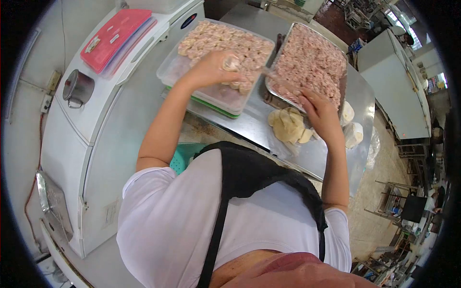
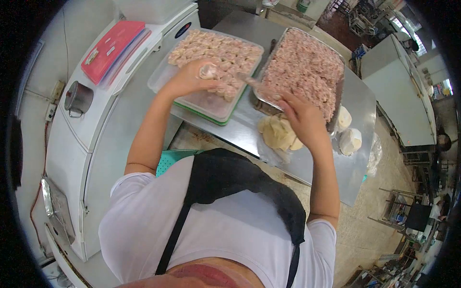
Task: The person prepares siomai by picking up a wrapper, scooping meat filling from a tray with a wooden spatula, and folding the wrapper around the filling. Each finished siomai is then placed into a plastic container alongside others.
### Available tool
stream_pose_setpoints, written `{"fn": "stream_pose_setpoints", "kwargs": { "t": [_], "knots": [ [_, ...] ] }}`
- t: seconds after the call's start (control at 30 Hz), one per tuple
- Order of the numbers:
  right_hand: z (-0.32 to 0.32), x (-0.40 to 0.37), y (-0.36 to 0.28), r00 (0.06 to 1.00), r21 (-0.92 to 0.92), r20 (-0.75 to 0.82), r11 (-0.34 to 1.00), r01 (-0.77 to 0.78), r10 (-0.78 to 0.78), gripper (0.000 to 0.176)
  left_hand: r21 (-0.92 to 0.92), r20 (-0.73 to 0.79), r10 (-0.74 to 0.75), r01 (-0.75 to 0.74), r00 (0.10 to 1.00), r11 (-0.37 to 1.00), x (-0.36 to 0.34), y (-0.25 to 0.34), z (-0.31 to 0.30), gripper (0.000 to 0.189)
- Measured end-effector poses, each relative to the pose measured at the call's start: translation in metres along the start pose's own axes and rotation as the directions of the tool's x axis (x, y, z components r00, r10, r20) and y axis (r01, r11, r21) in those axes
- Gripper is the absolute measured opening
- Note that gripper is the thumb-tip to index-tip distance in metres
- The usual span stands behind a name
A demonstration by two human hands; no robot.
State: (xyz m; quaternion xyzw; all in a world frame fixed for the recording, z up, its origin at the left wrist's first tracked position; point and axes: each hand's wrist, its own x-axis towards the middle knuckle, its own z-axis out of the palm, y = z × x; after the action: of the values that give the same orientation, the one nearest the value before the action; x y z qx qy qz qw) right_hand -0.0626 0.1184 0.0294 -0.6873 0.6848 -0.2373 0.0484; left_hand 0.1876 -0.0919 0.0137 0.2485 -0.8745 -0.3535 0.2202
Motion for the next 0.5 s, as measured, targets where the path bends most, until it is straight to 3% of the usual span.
{"fn": "stream_pose_setpoints", "kwargs": {
  "t": [0.07, 0.13, 0.2, 0.27, 0.3, 0.37, 0.43, 0.5],
  "knots": [
    [0.006, -0.013, 0.005, 0.975, 0.266, -0.009, 0.94, -0.213, 0.223, 0.03, 0.042, -0.005, -0.037, 0.037, 0.999, 0.998, -0.014, -0.045, -0.029, 0.054],
    [0.022, -0.036, 0.028, 0.94, 0.284, -0.037, 0.906, -0.315, 0.339, 0.03, 0.307, -0.232, -0.136, 0.205, 0.963, 0.929, -0.03, -0.087, -0.051, 0.052],
    [0.038, -0.066, 0.045, 0.882, 0.413, -0.031, 0.81, -0.417, 0.47, 0.031, 0.374, -0.258, -0.159, 0.251, 0.953, 0.893, -0.044, -0.117, -0.066, 0.053],
    [0.046, -0.093, 0.042, 0.751, 0.608, 0.036, 0.582, -0.54, 0.66, 0.031, 0.437, -0.283, -0.178, 0.292, 0.942, 0.851, -0.05, -0.135, -0.071, 0.055],
    [0.051, -0.105, 0.041, 0.749, 0.607, 0.039, 0.58, -0.543, 0.661, 0.031, 0.449, -0.253, -0.149, 0.252, 0.956, 0.857, -0.051, -0.14, -0.07, 0.06],
    [0.056, -0.125, 0.039, 0.645, 0.684, 0.063, 0.438, -0.583, 0.761, 0.031, 0.459, -0.215, -0.119, 0.207, 0.969, 0.864, -0.047, -0.137, -0.067, 0.065],
    [0.055, -0.133, 0.033, 0.614, 0.687, 0.059, 0.414, -0.597, 0.787, 0.031, 0.364, -0.199, -0.33, 0.383, 0.923, 0.849, -0.041, -0.117, -0.062, 0.077],
    [0.054, -0.133, 0.031, 0.583, 0.693, 0.054, 0.39, -0.607, 0.811, 0.032, 0.362, -0.218, -0.308, 0.37, 0.926, 0.856, -0.039, -0.125, -0.048, 0.079]
  ]
}}
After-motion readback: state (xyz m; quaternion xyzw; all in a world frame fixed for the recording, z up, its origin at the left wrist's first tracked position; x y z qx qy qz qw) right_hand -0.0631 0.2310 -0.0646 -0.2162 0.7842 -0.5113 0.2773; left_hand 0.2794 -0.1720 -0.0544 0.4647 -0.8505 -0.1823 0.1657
